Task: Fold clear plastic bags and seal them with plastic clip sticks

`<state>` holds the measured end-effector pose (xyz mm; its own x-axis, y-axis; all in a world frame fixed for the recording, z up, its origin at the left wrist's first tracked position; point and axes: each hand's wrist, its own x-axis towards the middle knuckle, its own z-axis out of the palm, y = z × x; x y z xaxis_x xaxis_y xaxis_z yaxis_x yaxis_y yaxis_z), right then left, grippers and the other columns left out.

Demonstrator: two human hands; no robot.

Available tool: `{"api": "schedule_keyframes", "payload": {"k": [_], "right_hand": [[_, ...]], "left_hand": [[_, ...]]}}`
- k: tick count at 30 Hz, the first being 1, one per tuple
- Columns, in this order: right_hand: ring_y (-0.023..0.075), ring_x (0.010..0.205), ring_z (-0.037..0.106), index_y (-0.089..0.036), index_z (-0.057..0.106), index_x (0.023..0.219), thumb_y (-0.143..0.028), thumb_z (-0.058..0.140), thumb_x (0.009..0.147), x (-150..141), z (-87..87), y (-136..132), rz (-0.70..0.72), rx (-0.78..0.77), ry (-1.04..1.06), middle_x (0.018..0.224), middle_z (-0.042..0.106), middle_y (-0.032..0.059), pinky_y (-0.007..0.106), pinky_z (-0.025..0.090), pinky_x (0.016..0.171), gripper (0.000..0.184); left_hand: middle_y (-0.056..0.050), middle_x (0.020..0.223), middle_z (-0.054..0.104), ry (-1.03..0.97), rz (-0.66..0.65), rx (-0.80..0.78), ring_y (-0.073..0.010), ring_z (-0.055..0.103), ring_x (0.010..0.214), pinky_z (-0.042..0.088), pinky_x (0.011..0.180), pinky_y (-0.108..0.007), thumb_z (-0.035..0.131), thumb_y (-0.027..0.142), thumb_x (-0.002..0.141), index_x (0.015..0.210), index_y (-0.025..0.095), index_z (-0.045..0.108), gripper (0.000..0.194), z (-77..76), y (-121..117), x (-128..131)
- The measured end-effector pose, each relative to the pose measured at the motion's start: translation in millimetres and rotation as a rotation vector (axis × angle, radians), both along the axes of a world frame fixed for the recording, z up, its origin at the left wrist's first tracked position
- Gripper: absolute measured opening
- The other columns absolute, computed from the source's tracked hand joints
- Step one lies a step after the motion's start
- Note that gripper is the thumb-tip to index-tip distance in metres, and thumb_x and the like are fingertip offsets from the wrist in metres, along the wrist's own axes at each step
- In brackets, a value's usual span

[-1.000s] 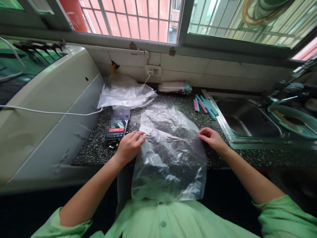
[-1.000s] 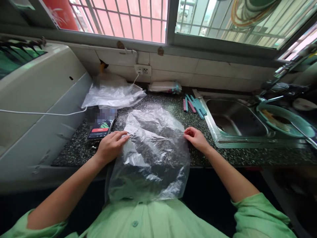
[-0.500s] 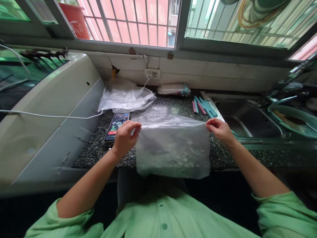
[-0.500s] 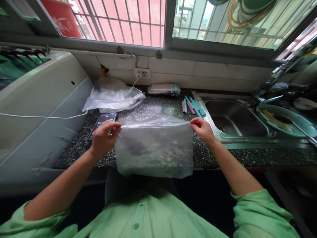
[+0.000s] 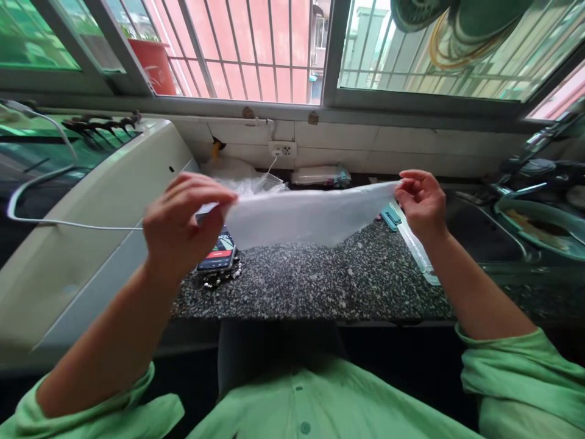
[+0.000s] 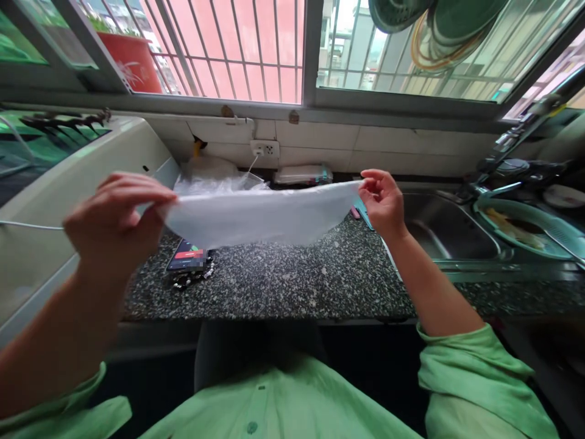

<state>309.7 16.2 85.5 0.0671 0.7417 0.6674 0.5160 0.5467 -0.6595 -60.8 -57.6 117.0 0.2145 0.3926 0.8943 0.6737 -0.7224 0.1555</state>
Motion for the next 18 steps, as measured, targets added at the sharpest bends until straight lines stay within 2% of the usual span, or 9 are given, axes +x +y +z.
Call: {"api": "schedule_keyframes", "payload": {"k": [1, 3, 5, 9, 13, 15, 18], "right_hand": [[0.0136, 0.071, 0.055, -0.025, 0.054, 0.105, -0.034, 0.056, 0.079, 1.0, -7.4, -5.6, -0.015, -0.019, -0.015, 0.084, 0.057, 0.0039, 0.026, 0.044, 0.058, 0.027], [0.0143, 0.07, 0.054, -0.025, 0.054, 0.105, -0.035, 0.056, 0.078, 3.7, -28.6, -14.8, -0.036, -0.091, -0.055, 0.082, 0.058, 0.0036, 0.027, 0.045, 0.058, 0.028], [0.0143, 0.066, 0.054, -0.023, 0.056, 0.103, -0.035, 0.055, 0.078, 7.2, -53.8, -19.7, -0.036, -0.186, -0.095, 0.078, 0.058, 0.0024, 0.027, 0.045, 0.057, 0.027], [0.0166, 0.068, 0.056, -0.021, 0.059, 0.097, -0.029, 0.051, 0.077, 14.2, -94.8, -13.4, -0.011, -0.285, -0.216, 0.079, 0.061, 0.0037, 0.03, 0.047, 0.063, 0.023], [0.0195, 0.072, 0.057, -0.019, 0.06, 0.096, -0.018, 0.05, 0.072, 16.0, -112.2, 7.3, 0.025, -0.273, -0.377, 0.077, 0.063, 0.0047, 0.034, 0.048, 0.068, 0.026], [0.0194, 0.071, 0.057, -0.019, 0.06, 0.096, -0.016, 0.049, 0.071, 13.5, -115.0, 17.3, 0.052, -0.269, -0.432, 0.075, 0.063, 0.0045, 0.035, 0.048, 0.07, 0.027], [0.0195, 0.072, 0.058, -0.019, 0.061, 0.092, -0.012, 0.048, 0.07, 7.4, -115.5, 25.3, 0.057, -0.231, -0.482, 0.076, 0.063, 0.0047, 0.035, 0.048, 0.072, 0.027]], "left_hand": [[0.002, 0.08, 0.063, 0.054, -0.051, 0.054, -0.011, 0.055, 0.08, 0.048, 0.076, -0.034, 0.057, 0.008, 0.076, 0.087, 0.019, 0.06, 0.016, -3.9, -12.2, 0.8], [0.0, 0.084, 0.064, 0.187, -0.129, 0.063, -0.0139, 0.056, 0.083, 0.049, 0.073, -0.033, 0.056, 0.007, 0.075, 0.091, 0.02, 0.06, 0.021, -18.7, -37.2, 6.7], [-0.002, 0.083, 0.066, 0.36, -0.182, 0.052, -0.0161, 0.056, 0.085, 0.048, 0.074, -0.033, 0.057, 0.011, 0.077, 0.093, 0.019, 0.061, 0.018, -40.2, -59.9, 18.4], [-0.003, 0.08, 0.067, 0.504, -0.298, -0.033, -0.0151, 0.058, 0.083, 0.045, 0.081, -0.031, 0.048, 0.014, 0.085, 0.091, 0.015, 0.062, 0.015, -89.6, -88.7, 51.3], [-0.003, 0.07, 0.063, 0.557, -0.339, -0.089, -0.0146, 0.056, 0.073, 0.046, 0.075, -0.031, 0.044, 0.014, 0.087, 0.087, 0.014, 0.06, 0.016, -130.0, -96.1, 77.9], [-0.003, 0.066, 0.059, 0.592, -0.363, -0.12, -0.0146, 0.054, 0.068, 0.045, 0.071, -0.031, 0.044, 0.014, 0.086, 0.086, 0.013, 0.059, 0.015, -143.6, -95.8, 86.2], [-0.003, 0.065, 0.056, 0.596, -0.353, -0.171, -0.0147, 0.051, 0.065, 0.043, 0.067, -0.031, 0.043, 0.014, 0.086, 0.086, 0.013, 0.057, 0.014, -156.0, -95.1, 96.7]]}}
